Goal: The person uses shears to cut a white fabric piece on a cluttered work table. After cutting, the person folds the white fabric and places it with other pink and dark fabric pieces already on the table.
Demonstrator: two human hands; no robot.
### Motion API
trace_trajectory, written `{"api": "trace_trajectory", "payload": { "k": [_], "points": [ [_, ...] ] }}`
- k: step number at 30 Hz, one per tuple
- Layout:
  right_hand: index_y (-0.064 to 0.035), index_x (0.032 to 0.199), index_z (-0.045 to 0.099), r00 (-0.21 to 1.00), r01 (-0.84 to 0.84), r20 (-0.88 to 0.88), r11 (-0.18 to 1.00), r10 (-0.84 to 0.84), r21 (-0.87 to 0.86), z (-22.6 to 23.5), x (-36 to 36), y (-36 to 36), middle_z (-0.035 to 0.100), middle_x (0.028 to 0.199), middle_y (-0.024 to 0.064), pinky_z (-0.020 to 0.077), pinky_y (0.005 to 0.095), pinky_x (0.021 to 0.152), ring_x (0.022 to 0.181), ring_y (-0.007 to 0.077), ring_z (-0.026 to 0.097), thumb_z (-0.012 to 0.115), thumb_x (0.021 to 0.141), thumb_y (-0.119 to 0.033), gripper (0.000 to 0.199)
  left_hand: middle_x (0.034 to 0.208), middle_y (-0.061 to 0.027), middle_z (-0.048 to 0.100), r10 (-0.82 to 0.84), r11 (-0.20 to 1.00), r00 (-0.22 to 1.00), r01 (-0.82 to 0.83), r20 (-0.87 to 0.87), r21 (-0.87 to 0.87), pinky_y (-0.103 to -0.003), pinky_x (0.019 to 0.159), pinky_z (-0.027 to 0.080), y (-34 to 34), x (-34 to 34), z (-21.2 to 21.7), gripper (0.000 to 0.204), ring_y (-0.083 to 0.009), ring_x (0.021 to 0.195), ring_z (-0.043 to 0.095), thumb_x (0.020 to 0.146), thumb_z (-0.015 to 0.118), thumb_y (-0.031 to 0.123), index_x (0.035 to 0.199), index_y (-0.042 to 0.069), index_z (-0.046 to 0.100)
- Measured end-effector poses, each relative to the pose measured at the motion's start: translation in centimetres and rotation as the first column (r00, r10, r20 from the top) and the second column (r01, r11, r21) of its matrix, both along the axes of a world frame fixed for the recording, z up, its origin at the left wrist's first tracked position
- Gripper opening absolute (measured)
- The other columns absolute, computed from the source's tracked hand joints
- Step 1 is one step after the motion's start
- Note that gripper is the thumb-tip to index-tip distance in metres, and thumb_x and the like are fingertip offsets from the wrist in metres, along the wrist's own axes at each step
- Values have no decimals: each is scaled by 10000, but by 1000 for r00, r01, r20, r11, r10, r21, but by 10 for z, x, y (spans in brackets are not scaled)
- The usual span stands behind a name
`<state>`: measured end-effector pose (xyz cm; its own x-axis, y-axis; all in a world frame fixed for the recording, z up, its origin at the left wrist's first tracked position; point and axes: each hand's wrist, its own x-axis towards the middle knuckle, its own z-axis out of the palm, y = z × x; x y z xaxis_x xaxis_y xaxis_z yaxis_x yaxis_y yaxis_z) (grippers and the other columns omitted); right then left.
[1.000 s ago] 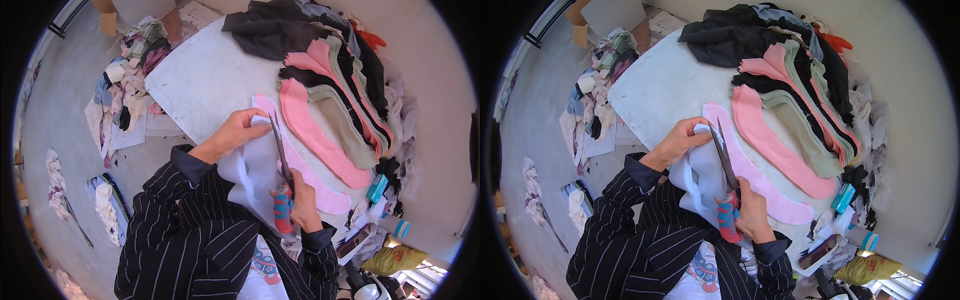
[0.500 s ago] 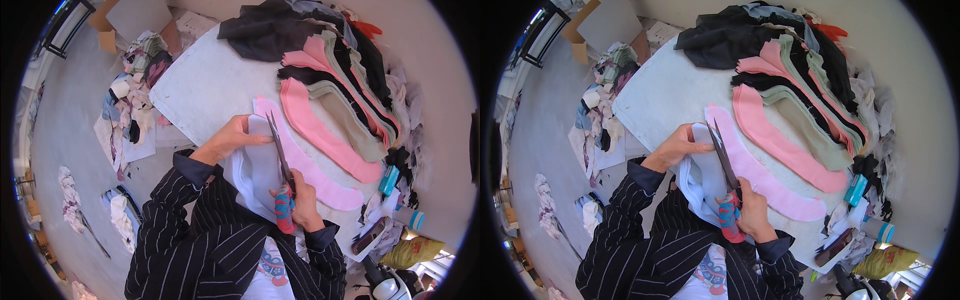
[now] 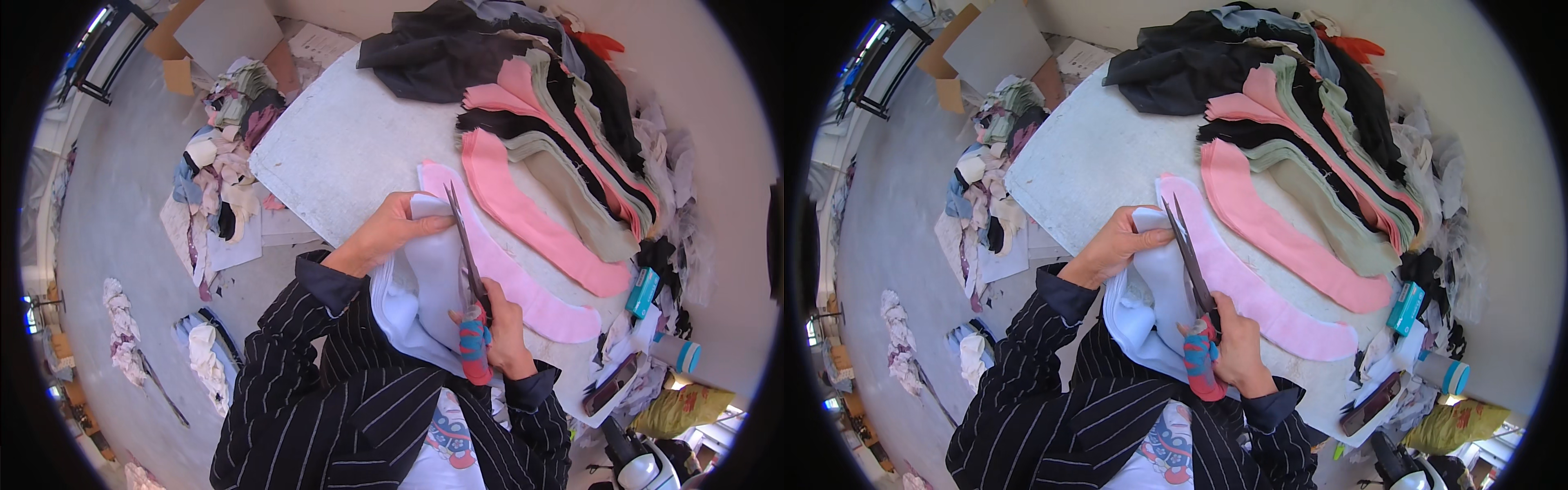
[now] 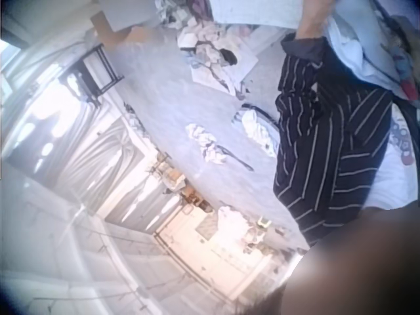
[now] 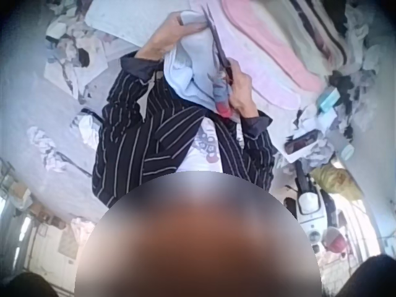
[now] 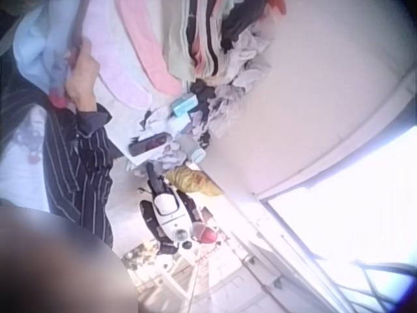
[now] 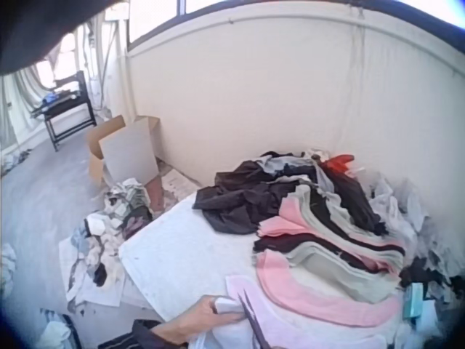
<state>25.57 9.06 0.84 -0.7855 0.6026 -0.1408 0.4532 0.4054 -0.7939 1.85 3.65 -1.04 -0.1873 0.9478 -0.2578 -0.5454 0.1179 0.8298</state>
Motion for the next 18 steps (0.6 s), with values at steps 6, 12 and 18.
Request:
{"api": "trace_trajectory", "payload": {
  "k": [6,12,18],
  "points": [
    [-12,1132,504,999,21,-34,994,-25,-109,0,7,3,612,653,115,485,340,556,561,291,622,778,763,-230,509,1014,-38,691,-18,999,991,14,132,30,-258,823,517,4,4,-12,292,-97,902,644,864,713,74,1141,16,643],
    [-4,1127,498,1000,-19,14,996,20,-82,15,1,12,609,654,121,488,344,566,567,292,625,792,747,-260,545,1011,-33,687,-17,999,999,16,50,29,-249,831,513,4,6,-9,310,-91,910,636,860,718,73,1156,17,642],
    [-2,1095,493,996,-31,85,996,39,-87,25,-2,14,610,652,119,490,352,562,574,307,630,788,749,-293,539,1016,-30,683,-16,999,995,13,95,33,-244,845,495,0,11,-7,265,-85,925,627,870,708,74,1117,-6,655]
  ]
}}
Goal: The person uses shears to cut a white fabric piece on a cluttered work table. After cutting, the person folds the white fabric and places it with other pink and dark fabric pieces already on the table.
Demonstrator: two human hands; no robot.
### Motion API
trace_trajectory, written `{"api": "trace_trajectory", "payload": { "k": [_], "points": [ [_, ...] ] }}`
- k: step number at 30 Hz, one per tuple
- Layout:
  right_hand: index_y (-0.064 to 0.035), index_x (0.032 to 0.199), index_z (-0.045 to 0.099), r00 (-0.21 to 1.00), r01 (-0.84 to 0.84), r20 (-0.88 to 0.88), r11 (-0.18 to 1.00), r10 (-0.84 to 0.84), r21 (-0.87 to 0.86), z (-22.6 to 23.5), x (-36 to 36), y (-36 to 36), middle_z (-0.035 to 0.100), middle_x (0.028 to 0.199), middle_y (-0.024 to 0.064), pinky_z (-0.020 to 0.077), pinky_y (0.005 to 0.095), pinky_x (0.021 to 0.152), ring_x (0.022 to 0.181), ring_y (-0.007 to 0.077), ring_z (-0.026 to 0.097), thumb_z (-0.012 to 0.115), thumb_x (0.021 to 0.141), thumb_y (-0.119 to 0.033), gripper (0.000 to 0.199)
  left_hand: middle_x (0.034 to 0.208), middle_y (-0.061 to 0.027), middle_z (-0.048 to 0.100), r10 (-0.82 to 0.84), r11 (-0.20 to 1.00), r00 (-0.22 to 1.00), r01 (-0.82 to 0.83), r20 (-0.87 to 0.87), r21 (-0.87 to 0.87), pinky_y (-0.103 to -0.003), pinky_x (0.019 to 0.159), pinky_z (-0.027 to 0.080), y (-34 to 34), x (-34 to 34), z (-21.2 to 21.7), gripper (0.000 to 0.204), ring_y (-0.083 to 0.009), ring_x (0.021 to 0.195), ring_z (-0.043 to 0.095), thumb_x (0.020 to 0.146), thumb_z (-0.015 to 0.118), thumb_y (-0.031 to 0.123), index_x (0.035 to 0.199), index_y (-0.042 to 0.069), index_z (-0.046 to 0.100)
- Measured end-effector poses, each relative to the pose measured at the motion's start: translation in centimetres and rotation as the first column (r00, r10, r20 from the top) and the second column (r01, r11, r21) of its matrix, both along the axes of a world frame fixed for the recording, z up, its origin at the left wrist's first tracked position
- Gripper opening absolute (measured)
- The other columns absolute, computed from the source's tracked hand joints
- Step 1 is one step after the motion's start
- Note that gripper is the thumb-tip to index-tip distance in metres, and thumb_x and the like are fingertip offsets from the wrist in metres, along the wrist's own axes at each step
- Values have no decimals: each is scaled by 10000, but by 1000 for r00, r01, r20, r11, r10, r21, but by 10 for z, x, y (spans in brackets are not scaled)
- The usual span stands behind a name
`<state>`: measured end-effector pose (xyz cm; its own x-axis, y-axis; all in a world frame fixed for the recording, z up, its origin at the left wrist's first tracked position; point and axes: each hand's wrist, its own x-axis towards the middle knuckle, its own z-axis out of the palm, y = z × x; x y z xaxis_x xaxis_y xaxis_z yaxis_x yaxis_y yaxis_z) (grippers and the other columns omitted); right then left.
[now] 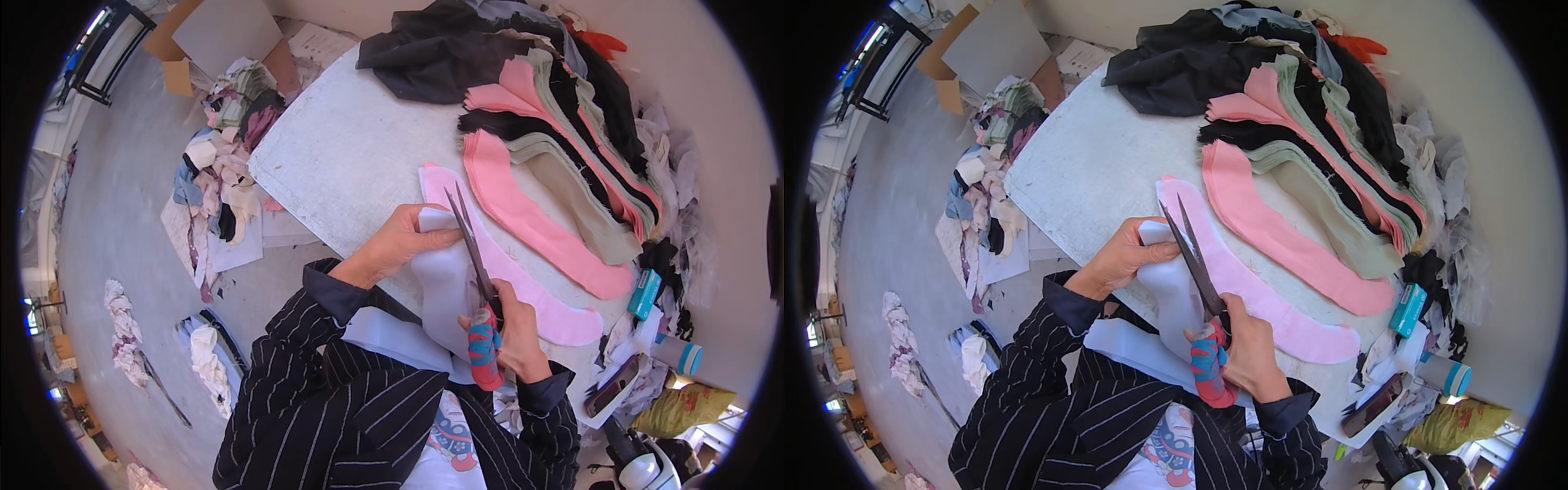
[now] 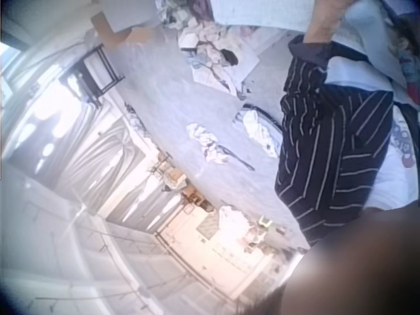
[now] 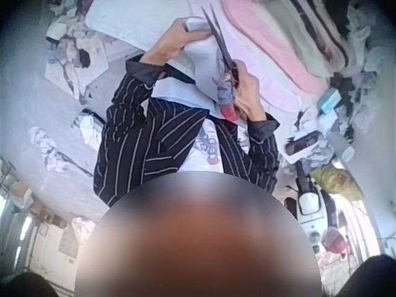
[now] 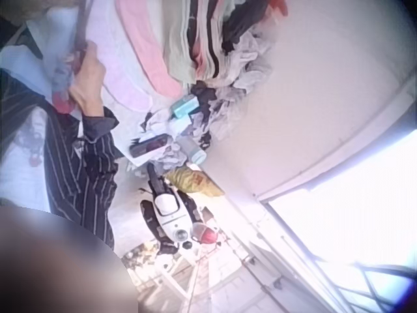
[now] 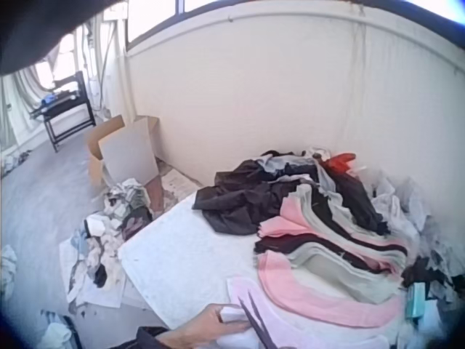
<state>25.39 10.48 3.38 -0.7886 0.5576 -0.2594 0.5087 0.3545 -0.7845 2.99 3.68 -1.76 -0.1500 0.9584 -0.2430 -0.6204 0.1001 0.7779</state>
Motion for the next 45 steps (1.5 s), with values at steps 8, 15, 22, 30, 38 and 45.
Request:
{"api": "trace_trajectory", "payload": {
  "k": [8,15,22,30,38,45],
  "points": [
    [-8,1101,501,997,-38,-62,999,40,33,-15,11,-6,608,666,149,492,364,553,585,333,633,775,753,-277,519,996,-39,689,-2,1000,997,2,78,1,-239,836,499,-7,3,-8,265,-88,902,634,849,726,58,1100,-4,668],
    [-18,1093,512,990,-37,-141,999,32,-35,-18,20,-4,563,646,99,448,294,550,562,200,547,778,741,-172,467,998,-33,684,-78,996,996,80,-45,43,-242,837,497,-14,-1,-5,270,-84,922,626,877,702,79,1130,0,656],
    [-7,1126,513,997,-50,-47,996,54,68,-4,13,1,636,752,172,505,358,610,662,347,658,787,726,-268,551,953,14,638,9,1000,977,-3,-214,30,-221,809,471,-17,-2,18,224,-51,876,576,916,678,169,1081,27,626],
    [-13,1140,519,992,-124,29,982,122,140,11,13,4,649,822,171,507,390,654,725,355,657,776,723,-378,611,988,5,628,-10,996,961,35,-278,83,-212,820,473,-18,-3,15,254,-52,896,579,934,644,145,1149,25,583],
    [-14,1150,511,991,-129,3,982,130,137,11,14,6,646,793,156,507,388,630,687,347,656,780,724,-381,622,984,10,624,-49,998,979,57,-199,31,-220,850,475,-14,-1,17,237,-64,918,586,911,680,156,1101,39,597],
    [-8,1143,510,994,-104,-16,985,107,137,11,11,6,644,770,166,510,392,612,658,354,658,775,731,-364,606,990,-11,644,-14,999,979,22,-201,37,-227,848,478,-14,0,21,217,-68,917,586,912,671,105,1104,21,616]
  ]
}}
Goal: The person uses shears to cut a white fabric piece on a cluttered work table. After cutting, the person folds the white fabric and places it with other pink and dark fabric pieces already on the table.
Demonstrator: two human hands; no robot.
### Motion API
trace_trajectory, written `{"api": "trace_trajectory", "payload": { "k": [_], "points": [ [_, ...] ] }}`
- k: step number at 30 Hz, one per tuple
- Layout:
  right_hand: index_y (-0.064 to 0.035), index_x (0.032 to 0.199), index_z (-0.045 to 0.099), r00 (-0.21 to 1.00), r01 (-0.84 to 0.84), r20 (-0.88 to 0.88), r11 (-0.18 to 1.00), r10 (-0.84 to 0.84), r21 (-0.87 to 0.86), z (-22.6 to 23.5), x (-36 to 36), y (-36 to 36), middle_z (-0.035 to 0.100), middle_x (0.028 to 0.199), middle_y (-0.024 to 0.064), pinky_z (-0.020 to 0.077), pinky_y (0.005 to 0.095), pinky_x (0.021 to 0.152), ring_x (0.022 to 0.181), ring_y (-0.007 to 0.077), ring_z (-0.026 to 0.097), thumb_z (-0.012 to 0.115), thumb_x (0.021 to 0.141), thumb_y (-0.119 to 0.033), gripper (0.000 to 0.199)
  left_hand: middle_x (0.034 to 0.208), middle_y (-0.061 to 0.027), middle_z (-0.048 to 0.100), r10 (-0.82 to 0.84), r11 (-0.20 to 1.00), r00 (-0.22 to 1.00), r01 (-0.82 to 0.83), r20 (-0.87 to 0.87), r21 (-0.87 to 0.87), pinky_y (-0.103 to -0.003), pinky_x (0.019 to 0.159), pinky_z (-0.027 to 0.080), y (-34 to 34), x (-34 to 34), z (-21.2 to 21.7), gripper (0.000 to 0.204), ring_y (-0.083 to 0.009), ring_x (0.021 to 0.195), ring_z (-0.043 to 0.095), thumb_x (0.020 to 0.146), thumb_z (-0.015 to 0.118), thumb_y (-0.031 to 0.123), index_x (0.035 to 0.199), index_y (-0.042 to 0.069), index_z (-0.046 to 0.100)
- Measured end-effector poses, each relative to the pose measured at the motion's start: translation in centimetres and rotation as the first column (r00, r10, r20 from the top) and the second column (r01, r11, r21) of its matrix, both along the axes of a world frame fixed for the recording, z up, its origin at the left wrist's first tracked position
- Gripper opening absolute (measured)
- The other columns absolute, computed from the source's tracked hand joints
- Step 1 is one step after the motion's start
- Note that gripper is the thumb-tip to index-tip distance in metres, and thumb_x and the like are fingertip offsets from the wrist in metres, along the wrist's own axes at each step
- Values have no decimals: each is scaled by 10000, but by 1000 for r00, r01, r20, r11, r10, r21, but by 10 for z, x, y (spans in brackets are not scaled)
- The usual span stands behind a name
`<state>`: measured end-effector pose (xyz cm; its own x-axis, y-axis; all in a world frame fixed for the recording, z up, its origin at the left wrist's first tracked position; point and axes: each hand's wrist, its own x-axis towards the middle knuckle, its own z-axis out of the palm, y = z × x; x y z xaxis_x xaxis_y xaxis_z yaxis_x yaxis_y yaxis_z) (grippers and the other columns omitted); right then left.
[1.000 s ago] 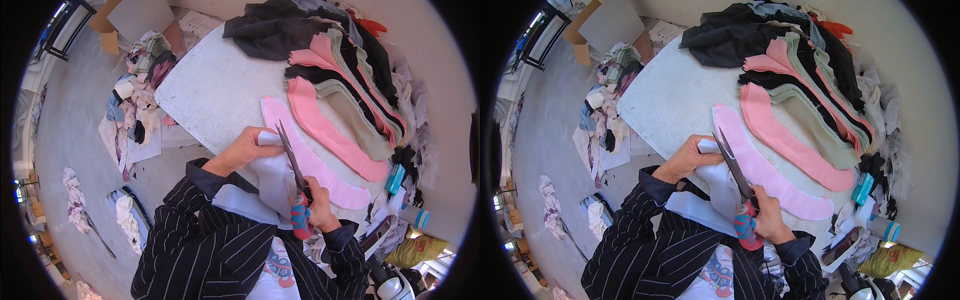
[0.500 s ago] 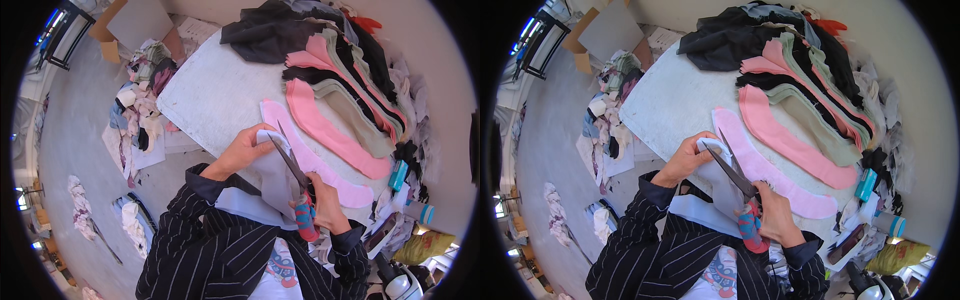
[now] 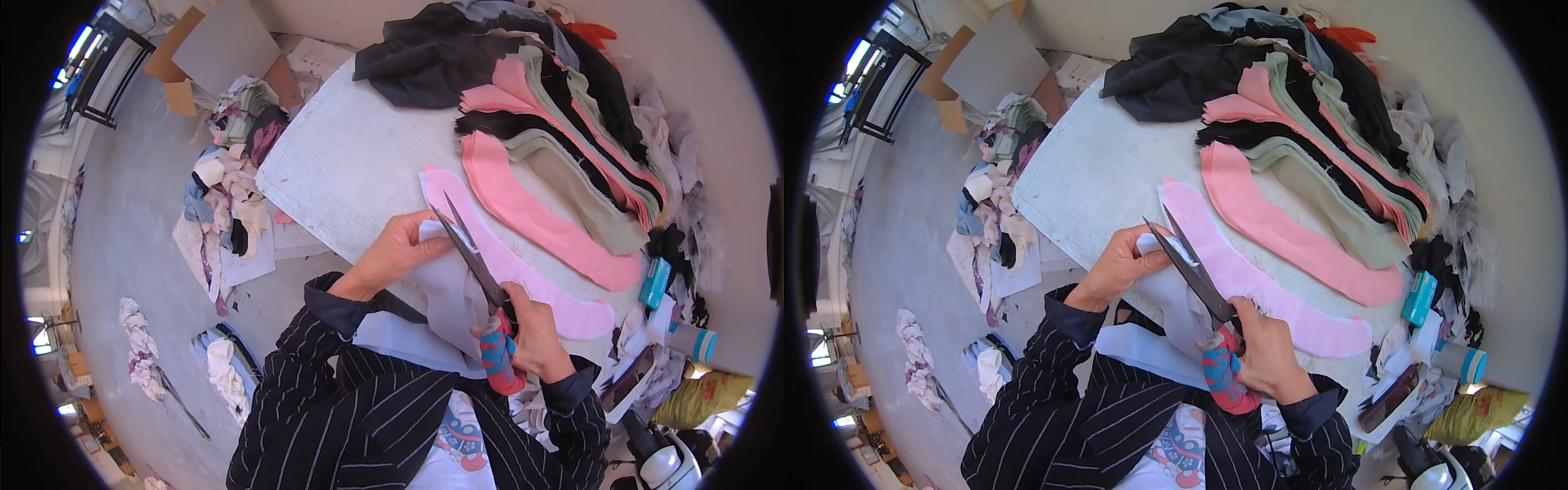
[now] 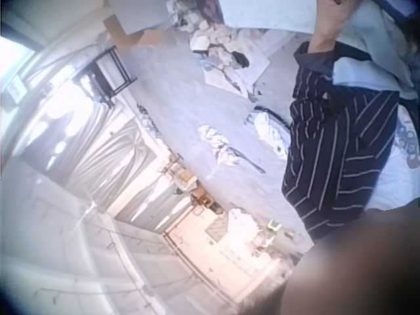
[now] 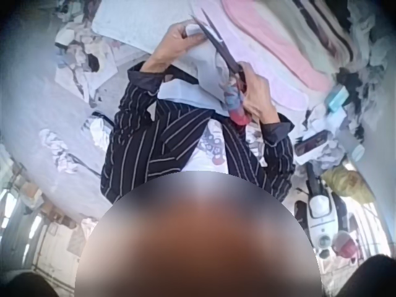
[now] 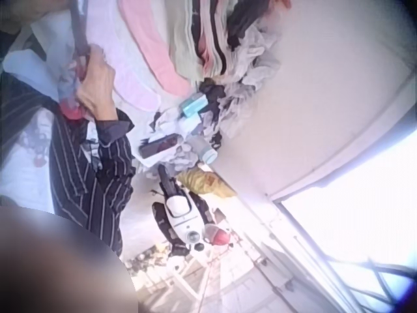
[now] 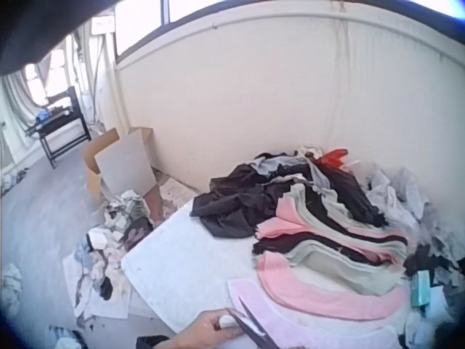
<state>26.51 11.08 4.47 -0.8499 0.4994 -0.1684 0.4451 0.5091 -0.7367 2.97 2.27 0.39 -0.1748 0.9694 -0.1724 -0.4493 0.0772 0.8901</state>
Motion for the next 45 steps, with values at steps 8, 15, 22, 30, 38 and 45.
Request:
{"api": "trace_trajectory", "payload": {
  "k": [8,15,22,30,38,45],
  "points": [
    [7,1132,502,980,4,-195,990,-31,-140,-27,14,-3,567,680,124,455,311,580,568,255,556,756,694,-216,554,1035,-7,652,-22,999,998,21,59,27,-204,820,476,-3,6,-4,242,-47,926,588,946,626,108,1163,2,616],
    [-14,1146,517,989,44,-124,961,-81,-275,-26,19,-10,611,758,172,497,339,627,638,336,621,763,701,-234,554,965,7,635,-13,999,999,14,-43,32,-204,777,469,-4,7,9,203,-37,868,568,945,631,139,1101,10,604],
    [-22,1157,493,994,-19,-110,997,12,-68,-10,7,-5,578,707,155,475,349,618,629,344,604,746,708,-210,549,1028,-14,627,11,995,990,2,-138,95,-225,842,465,-12,9,13,231,-63,938,569,961,609,136,1142,-6,585],
    [-14,1154,495,1000,-27,-8,997,27,-74,4,6,-6,584,737,177,483,352,629,646,357,611,753,701,-211,557,1097,-24,614,-6,990,994,22,-113,138,-236,868,464,-15,9,8,249,-70,983,554,966,596,117,1177,-13,579],
    [-21,1120,508,976,4,-212,985,-41,-172,-16,9,-12,575,727,170,472,375,583,616,372,597,774,669,-325,606,1033,-16,639,34,989,999,-28,-40,144,-213,816,473,-14,13,8,214,-49,918,569,961,599,89,1149,-14,600],
    [-15,1128,508,983,-14,-185,989,-13,-146,-13,11,-12,567,724,164,472,349,591,606,342,590,779,655,-285,608,975,-36,644,52,995,999,-52,2,90,-238,816,485,-20,17,12,195,-92,905,593,924,659,119,1065,-8,614]
  ]
}}
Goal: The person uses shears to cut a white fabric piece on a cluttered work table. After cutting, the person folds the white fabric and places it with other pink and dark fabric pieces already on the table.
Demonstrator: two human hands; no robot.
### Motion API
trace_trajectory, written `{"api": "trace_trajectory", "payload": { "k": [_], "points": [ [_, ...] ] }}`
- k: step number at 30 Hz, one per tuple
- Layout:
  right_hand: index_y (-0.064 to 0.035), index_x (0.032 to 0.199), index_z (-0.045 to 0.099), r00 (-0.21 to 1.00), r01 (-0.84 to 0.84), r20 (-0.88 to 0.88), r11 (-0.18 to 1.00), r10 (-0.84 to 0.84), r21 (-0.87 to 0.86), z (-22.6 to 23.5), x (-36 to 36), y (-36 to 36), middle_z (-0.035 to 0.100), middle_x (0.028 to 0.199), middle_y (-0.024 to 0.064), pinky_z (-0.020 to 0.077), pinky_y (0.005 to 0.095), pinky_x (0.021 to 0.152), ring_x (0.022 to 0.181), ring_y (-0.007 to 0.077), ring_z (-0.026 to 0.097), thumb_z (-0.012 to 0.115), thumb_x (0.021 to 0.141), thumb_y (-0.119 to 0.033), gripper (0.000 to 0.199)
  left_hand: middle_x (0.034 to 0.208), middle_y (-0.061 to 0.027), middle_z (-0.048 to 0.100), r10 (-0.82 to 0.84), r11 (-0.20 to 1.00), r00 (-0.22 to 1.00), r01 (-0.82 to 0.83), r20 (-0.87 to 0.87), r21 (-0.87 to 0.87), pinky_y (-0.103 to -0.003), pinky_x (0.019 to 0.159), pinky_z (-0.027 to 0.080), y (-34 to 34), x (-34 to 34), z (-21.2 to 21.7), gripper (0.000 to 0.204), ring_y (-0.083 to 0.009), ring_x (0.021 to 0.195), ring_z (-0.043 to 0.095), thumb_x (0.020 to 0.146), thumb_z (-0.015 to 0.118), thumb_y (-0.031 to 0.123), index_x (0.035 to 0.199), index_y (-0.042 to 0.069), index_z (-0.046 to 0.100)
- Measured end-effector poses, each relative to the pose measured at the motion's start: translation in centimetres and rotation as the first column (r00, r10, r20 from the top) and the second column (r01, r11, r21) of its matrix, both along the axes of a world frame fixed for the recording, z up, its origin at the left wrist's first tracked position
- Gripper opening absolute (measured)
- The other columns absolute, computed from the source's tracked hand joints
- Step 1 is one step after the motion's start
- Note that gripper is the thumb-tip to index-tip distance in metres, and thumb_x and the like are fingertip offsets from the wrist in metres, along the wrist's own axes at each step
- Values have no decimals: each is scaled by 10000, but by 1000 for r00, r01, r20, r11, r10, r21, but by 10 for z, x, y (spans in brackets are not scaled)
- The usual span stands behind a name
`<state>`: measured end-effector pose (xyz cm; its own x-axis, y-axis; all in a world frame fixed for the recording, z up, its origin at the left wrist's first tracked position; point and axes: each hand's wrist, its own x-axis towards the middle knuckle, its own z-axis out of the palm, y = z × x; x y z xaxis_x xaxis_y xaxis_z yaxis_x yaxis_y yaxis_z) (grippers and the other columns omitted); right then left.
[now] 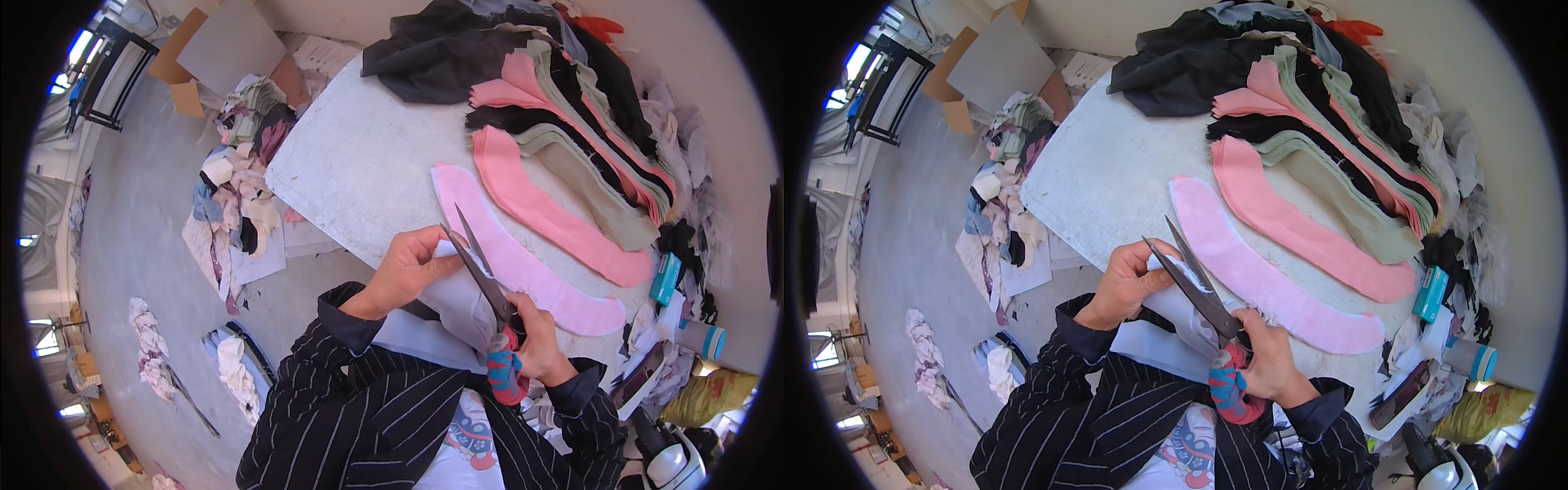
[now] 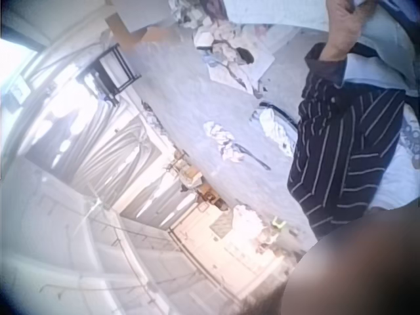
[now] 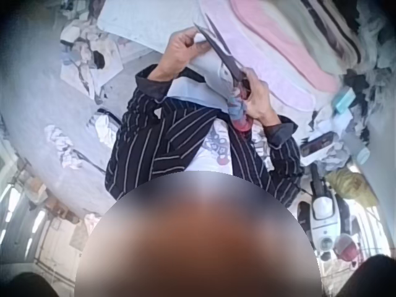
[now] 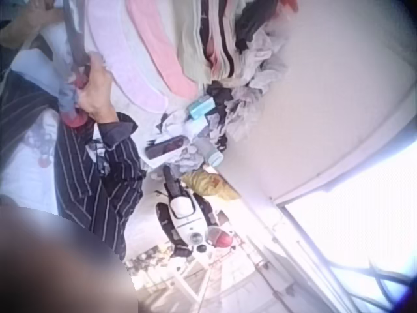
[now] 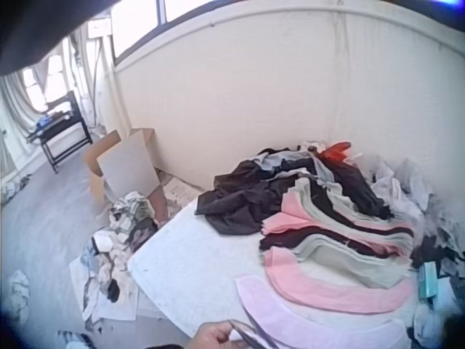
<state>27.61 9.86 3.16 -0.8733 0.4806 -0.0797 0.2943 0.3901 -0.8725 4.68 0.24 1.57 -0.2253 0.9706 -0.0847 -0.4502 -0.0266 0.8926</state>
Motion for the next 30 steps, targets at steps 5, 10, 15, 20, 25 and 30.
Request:
{"api": "trace_trajectory", "payload": {
  "k": [5,10,15,20,25,30],
  "points": [
    [2,1199,489,993,-38,118,991,22,126,7,-3,2,605,806,184,499,365,668,691,359,619,766,708,-243,615,987,-38,648,44,999,987,-43,-155,4,-246,789,496,-2,0,2,200,-90,900,596,930,651,116,1083,-6,613],
    [-1,1260,471,990,-67,129,989,51,128,19,-9,-4,620,892,204,500,372,725,781,378,626,749,752,-225,621,966,-26,650,58,998,993,-58,-106,2,-241,768,495,-4,4,2,208,-78,878,591,938,647,141,1087,-1,612],
    [1,1249,474,992,-24,123,999,19,42,26,-11,-11,626,896,202,501,386,719,778,376,630,739,760,-223,600,947,-19,650,62,998,996,-62,-59,7,-233,754,492,-4,7,2,215,-69,854,587,942,642,147,1094,-1,607],
    [7,1229,468,989,-13,148,1000,9,27,33,-15,-14,638,870,199,513,402,674,739,387,647,711,778,-241,569,945,-13,645,64,996,998,-63,15,-57,-221,762,483,-8,6,6,199,-61,849,577,943,635,128,1093,0,607],
    [-10,1216,470,995,-45,88,997,39,65,26,-10,-13,612,784,195,498,399,627,672,384,626,724,741,-243,587,951,-22,650,74,997,997,-73,8,-39,-207,759,483,-10,9,11,198,-60,847,587,942,629,106,1105,-5,606],
    [-22,1215,469,996,-45,78,998,48,-37,18,-4,-12,594,759,200,487,395,614,664,396,613,725,712,-242,606,957,-28,655,86,996,993,-85,82,-24,-211,756,493,-11,10,7,202,-66,843,600,936,630,88,1111,-10,609]
  ]
}}
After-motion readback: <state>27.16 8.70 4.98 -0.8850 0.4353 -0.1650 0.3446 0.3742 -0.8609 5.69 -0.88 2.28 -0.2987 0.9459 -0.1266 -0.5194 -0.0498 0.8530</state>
